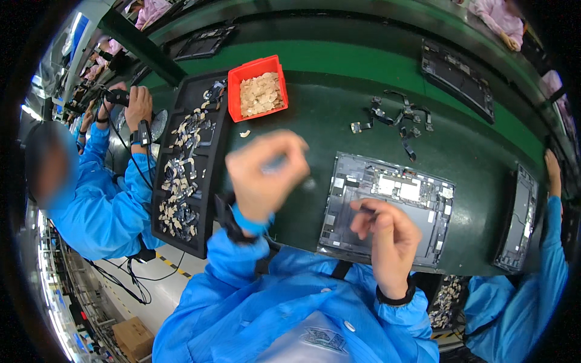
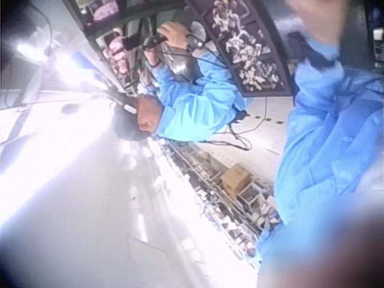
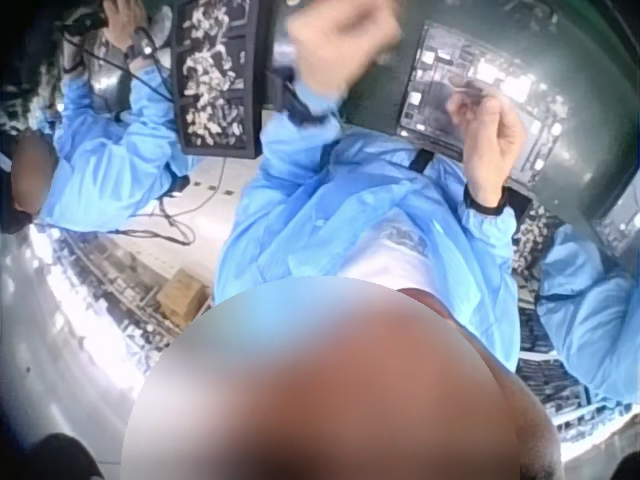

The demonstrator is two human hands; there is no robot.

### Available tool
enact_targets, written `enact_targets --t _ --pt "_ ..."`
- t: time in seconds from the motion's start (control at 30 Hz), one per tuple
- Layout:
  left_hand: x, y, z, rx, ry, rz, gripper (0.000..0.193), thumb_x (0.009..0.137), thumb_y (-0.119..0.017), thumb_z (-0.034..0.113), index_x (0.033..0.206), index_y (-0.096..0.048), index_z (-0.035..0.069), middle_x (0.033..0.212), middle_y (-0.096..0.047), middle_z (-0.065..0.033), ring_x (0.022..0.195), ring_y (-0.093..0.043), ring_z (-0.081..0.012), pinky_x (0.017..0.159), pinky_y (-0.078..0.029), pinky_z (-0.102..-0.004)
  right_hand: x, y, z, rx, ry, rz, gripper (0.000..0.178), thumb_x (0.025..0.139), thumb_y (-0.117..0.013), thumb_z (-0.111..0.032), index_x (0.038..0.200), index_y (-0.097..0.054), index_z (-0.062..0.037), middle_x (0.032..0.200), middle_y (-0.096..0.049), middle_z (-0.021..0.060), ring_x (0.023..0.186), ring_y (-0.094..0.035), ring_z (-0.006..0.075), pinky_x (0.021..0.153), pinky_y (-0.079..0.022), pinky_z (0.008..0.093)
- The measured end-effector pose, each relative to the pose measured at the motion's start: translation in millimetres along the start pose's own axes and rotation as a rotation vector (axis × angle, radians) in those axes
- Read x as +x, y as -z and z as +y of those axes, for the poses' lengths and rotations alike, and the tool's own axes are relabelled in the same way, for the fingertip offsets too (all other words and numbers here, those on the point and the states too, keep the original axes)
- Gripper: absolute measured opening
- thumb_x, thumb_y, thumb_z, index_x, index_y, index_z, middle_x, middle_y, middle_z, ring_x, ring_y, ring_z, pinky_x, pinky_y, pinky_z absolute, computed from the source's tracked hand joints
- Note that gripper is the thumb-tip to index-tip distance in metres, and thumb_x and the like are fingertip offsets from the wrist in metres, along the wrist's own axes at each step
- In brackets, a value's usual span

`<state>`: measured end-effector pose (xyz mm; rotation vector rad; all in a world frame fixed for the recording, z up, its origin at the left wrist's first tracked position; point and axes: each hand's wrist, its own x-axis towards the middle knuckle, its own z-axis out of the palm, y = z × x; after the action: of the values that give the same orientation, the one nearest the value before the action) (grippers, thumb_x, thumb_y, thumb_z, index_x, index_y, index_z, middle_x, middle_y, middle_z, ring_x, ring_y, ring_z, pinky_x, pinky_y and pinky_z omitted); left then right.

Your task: The person is seen connecting components inside an electronic device, likely a tablet or laptop, using their hands on a factory assembly line.

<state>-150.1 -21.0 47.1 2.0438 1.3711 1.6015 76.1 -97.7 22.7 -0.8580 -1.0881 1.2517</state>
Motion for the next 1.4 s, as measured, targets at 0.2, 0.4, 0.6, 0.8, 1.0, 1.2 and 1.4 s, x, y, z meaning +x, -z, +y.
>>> enact_targets --t 0.2,0.4,0.6,0.8,1.0,1.2,1.4 --pt "31.2 10.5 -31.6 0.022 0.364 0.102 0.021 0.095 -0.075 0.012 0.105 -0.077 -0.007 0.083 -0.077 -0.0073 0.08 -0.069 -0.0097 0.074 -0.055 -0.0264 14.7 0.4 -9.3 0.089 -0.17 0.037 0.036 0.112 -0.051 -0.024 0.135 -0.062 0.0022 0.104 -0.073 0.0134 0.074 -0.063 0.0134 0.063 -0.048 0.025" --pt "-16.3 -8.7 30.4 -0.293 0.34 -0.256 0.022 0.088 -0.08 0.008 0.109 -0.08 0.001 0.1 -0.08 -0.0117 0.085 -0.072 -0.0103 0.074 -0.056 -0.0257 10.7 -1.3 -10.1 -0.069 -0.106 0.028 0.034 0.111 -0.054 -0.023 0.13 -0.067 0.0025 0.102 -0.078 0.0113 0.091 -0.067 0.0128 0.083 -0.05 0.0292" --pt "-24.3 -18.5 40.7 -0.428 0.335 -0.335 0.025 0.085 -0.083 0.01 0.109 -0.081 0.003 0.1 -0.08 -0.0126 0.081 -0.073 -0.0115 0.068 -0.054 -0.0242 6.3 2.4 -7.5 -0.083 -0.082 -0.015 0.034 0.11 -0.056 -0.022 0.13 -0.067 0.0027 0.102 -0.077 0.0105 0.093 -0.067 0.0133 0.084 -0.051 0.0288" --pt "-26.6 -19.4 37.5 -0.441 0.287 -0.318 0.021 0.085 -0.082 0.008 0.105 -0.082 0.003 0.098 -0.08 -0.0123 0.079 -0.074 -0.0112 0.066 -0.055 -0.0241 4.9 -0.9 -7.4 -0.053 -0.077 -0.06 0.032 0.109 -0.058 -0.018 0.13 -0.068 0.0022 0.103 -0.076 0.0101 0.095 -0.068 0.0138 0.087 -0.051 0.0281" --pt "-22.2 -18.2 34.4 -0.496 0.297 -0.334 0.015 0.084 -0.082 0.005 0.098 -0.081 0.001 0.093 -0.08 -0.0111 0.077 -0.074 -0.0122 0.066 -0.056 -0.0247 7.8 -2.6 -11.9 -0.127 -0.129 -0.074 0.029 0.109 -0.057 -0.016 0.127 -0.069 0.003 0.104 -0.076 0.0108 0.097 -0.069 0.0149 0.089 -0.052 0.0295" --pt "-17.0 -12.1 17.0 -0.372 0.029 -0.32 0.012 0.074 -0.079 -0.002 0.085 -0.077 0.002 0.082 -0.077 -0.0084 0.072 -0.075 -0.0171 0.067 -0.056 -0.0283 9.8 -11.3 -10.7 -0.125 -0.144 -0.115 0.027 0.109 -0.057 -0.016 0.121 -0.071 0.0032 0.105 -0.076 0.0121 0.099 -0.07 0.0159 0.087 -0.052 0.0283" --pt "17.0 10.6 -7.1 -0.028 -0.006 0.003 0.01 0.074 -0.077 -0.002 0.084 -0.075 -0.001 0.08 -0.076 -0.0096 0.067 -0.069 -0.0138 0.068 -0.055 -0.026 13.4 -20.9 -3.7 0.159 -0.1 -0.046 0.032 0.112 -0.05 -0.021 0.133 -0.063 -0.0001 0.109 -0.075 0.0173 0.077 -0.064 0.0137 0.066 -0.05 0.0257"
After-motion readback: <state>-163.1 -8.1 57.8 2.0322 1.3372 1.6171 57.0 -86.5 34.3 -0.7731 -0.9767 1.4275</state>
